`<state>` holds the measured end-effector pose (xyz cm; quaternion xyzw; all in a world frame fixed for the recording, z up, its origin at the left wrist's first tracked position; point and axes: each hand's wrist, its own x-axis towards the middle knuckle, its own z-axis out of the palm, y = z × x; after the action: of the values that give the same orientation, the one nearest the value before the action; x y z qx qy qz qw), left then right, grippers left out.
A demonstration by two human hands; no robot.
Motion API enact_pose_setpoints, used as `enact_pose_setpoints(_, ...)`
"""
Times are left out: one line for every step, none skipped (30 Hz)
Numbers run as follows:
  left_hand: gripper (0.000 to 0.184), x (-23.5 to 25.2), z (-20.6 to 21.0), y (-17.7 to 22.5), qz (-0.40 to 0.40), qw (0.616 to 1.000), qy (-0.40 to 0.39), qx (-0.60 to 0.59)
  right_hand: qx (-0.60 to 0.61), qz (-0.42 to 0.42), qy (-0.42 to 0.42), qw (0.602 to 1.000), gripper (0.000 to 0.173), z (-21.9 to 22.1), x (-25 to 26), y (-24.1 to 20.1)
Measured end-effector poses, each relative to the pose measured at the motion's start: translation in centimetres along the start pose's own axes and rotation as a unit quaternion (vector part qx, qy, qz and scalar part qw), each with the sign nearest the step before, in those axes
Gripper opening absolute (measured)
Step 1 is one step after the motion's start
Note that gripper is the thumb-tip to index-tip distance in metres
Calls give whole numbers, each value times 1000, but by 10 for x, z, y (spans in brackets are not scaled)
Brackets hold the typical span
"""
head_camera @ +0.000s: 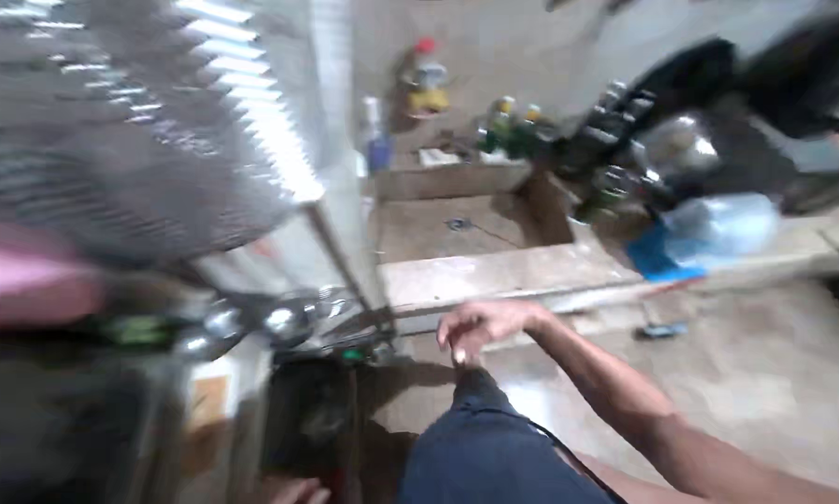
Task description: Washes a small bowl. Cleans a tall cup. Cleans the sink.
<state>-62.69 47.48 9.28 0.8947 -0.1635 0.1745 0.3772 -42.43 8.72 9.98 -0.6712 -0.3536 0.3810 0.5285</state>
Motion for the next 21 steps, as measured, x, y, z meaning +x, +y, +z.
enact_pose_setpoints(27, 13, 29, 0, -12, 995, -59, -76, 30, -12, 60, 998, 26, -24, -26, 3)
enact_pose_setpoints(24, 26, 59, -1, -19, 986, -100, -135, 77, -37, 127, 988, 28, -46, -46, 13)
enact_pose_setpoints(23, 39, 89, -2, -16, 977, -120, -176, 136, -59, 204, 968, 31, -66, -62, 31)
enact_pose_setpoints(23, 54, 119, -2, -9, 969, -132, -208, 178, -64, 295, 937, 36, -87, -73, 59)
enact_pose_setpoints(24, 70, 148, -1, -6, 962, -142, -235, 169, -23, 404, 899, 38, -105, -84, 90)
enact_pose_setpoints(24, 88, 175, 3, -10, 955, -151, -253, 89, 65, 522, 846, 39, -123, -90, 122)
enact_pose_setpoints(24, 108, 200, 7, -18, 951, -159, -263, -4, 145, 608, 781, 52, -145, -95, 150)
enact_pose_setpoints(24, 126, 223, 11, -29, 949, -166, -265, -70, 189, 655, 728, 66, -169, -103, 175)
enact_pose_setpoints(25, 145, 244, 14, -39, 949, -173, -259, -109, 211, 691, 683, 73, -193, -116, 194)
enact_pose_setpoints(26, 162, 263, 13, -44, 952, -178, -244, -155, 226, 722, 635, 75, -218, -132, 208)
enact_pose_setpoints(27, 178, 280, 11, -49, 956, -181, -224, -212, 237, 743, 589, 75, -240, -150, 218)
enact_pose_setpoints(28, 194, 294, 9, -58, 959, -182, -211, -272, 247, 751, 549, 73, -261, -169, 223)
enact_pose_setpoints(28, 209, 306, 7, -71, 960, -182, -201, -332, 255, 749, 514, 71, -280, -188, 227)
enact_pose_setpoints(28, 225, 318, 5, -87, 960, -184, -194, -383, 260, 741, 487, 69, -298, -206, 230)
enact_pose_setpoints(28, 242, 330, 2, -105, 959, -187, -186, -415, 265, 729, 476, 68, -315, -221, 231)
enact_pose_setpoints(28, 259, 343, -2, -120, 957, -191, -182, -433, 273, 711, 482, 66, -330, -235, 231)
enact_pose_setpoints(28, 276, 356, -7, -135, 954, -198, -180, -438, 288, 687, 502, 62, -341, -246, 229)
enact_pose_setpoints(29, 295, 367, -12, -145, 952, -205, -172, -435, 308, 660, 530, 57, -350, -254, 226)
enact_pose_setpoints(29, 317, 378, -18, -147, 953, -213, -157, -416, 330, 633, 563, 52, -359, -257, 223)
enact_pose_setpoints(30, 342, 389, -24, -148, 954, -225, -132, -391, 349, 615, 589, 47, -367, -258, 220)
enact_pose_setpoints(31, 372, 400, -31, -156, 953, -239, -105, -375, 362, 604, 603, 40, -373, -259, 219)
